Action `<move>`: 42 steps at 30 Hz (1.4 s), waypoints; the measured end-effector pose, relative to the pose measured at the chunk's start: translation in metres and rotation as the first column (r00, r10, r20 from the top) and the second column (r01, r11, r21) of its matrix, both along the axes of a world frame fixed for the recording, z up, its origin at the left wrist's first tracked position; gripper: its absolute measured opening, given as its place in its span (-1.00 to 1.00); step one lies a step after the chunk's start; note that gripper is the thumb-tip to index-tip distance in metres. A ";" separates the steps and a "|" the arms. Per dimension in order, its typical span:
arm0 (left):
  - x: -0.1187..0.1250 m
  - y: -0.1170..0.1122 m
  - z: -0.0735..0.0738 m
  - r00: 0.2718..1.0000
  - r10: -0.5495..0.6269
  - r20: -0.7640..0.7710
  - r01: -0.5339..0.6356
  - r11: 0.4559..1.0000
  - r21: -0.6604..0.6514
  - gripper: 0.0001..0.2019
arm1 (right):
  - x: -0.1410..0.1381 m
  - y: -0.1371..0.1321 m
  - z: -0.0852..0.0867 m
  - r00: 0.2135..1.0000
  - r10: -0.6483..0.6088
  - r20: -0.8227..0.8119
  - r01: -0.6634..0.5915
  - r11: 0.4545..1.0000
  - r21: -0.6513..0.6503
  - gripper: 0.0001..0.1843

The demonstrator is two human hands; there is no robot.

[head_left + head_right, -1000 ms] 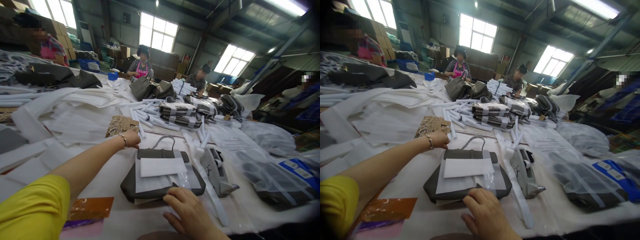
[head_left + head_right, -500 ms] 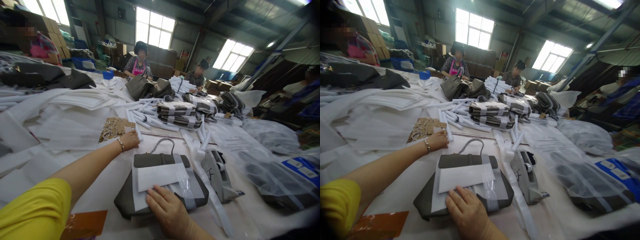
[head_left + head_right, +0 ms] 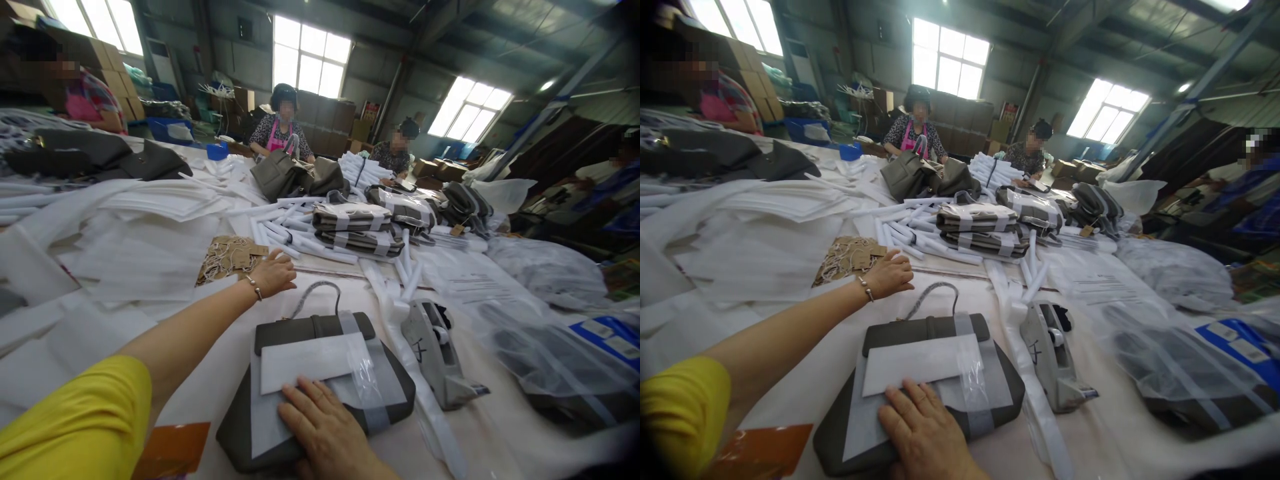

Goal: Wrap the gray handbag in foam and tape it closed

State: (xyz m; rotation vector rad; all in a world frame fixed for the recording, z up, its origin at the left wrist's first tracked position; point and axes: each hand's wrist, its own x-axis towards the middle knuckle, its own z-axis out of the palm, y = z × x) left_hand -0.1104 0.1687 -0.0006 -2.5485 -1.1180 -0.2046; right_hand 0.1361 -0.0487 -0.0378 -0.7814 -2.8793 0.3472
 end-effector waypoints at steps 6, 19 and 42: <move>-0.008 -0.040 0.019 0.821 0.349 0.452 -0.356 0.932 -0.074 -0.67 | 0.001 -0.002 0.002 0.999 -0.006 -0.035 0.008 0.997 0.079 -0.30; -0.014 -0.077 -0.036 0.280 0.956 0.092 -0.086 0.121 -0.989 -0.65 | -0.008 -0.005 0.004 0.973 0.035 -0.230 0.074 0.890 0.450 -0.64; 0.009 -0.062 -0.021 0.402 0.892 0.208 0.430 0.017 -0.903 -0.72 | -0.010 -0.007 -0.023 0.937 0.015 -0.349 0.154 0.879 0.451 -0.67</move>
